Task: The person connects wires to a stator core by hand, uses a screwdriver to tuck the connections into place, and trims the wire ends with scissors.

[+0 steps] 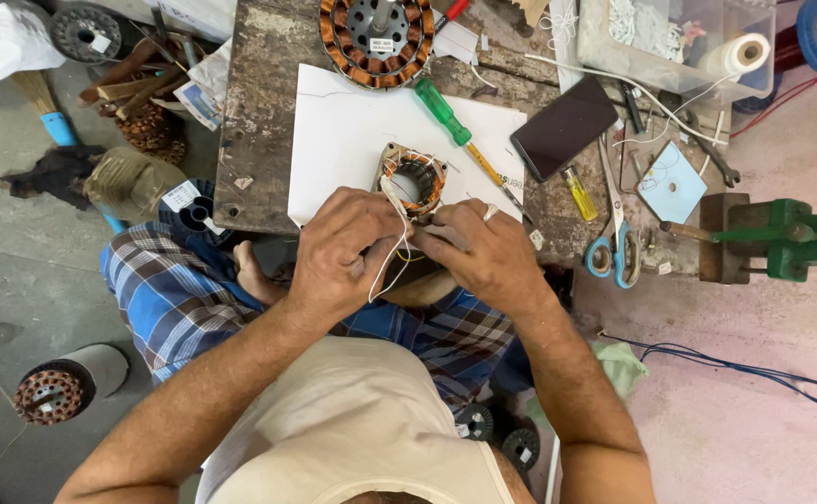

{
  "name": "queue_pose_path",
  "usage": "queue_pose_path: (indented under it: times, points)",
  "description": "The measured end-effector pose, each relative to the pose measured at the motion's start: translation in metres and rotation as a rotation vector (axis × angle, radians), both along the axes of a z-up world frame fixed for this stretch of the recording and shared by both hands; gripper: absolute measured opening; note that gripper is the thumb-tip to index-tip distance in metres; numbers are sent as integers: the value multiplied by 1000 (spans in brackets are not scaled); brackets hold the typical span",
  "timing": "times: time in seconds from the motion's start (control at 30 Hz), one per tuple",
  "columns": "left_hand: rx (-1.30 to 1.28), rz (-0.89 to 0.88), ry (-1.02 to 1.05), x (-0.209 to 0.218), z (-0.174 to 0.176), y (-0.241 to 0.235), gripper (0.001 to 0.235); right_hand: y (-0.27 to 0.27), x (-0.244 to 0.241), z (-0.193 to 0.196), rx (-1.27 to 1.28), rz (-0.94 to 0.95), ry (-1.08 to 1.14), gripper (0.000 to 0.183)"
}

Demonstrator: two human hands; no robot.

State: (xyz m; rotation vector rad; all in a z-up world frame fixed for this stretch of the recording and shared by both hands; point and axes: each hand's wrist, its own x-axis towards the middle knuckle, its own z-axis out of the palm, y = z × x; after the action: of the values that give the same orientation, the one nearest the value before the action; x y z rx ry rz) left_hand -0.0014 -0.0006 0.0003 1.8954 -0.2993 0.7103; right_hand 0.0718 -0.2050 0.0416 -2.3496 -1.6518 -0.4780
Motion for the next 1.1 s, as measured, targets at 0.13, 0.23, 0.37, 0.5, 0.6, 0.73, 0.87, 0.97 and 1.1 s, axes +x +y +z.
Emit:
queue_pose_path:
  times: [0.13,0.23,0.37,0.5,0.6,0.73,0.87,0.97,1.1]
  points:
    - [-21,3,23,-2,1,-1,15,-2,-5,-2,39,44,-33,21]
    - [-44,1,43,0,5,0,14,-25,-29,-2,65,58,173,18]
    - [-51,0,76,1,9,0,14,-79,-67,-12,-468,-17,662,11]
    - [-22,2,73,5,15,1,14,-101,-85,-22,-641,-121,985,25]
    - [17,9,83,9,19,-1,14,-88,-77,-14,-283,-179,852,20]
    - [139,93,102,21,21,-7,13,-36,-59,-5,188,-369,403,24]
    - [254,184,174,28,18,-14,9,13,-41,-17,215,-522,209,23]
    - [324,187,304,35,15,-18,10,24,-40,-30,168,-626,193,26]
    - [371,160,393,36,18,-17,13,23,-45,-42,243,-664,148,16]
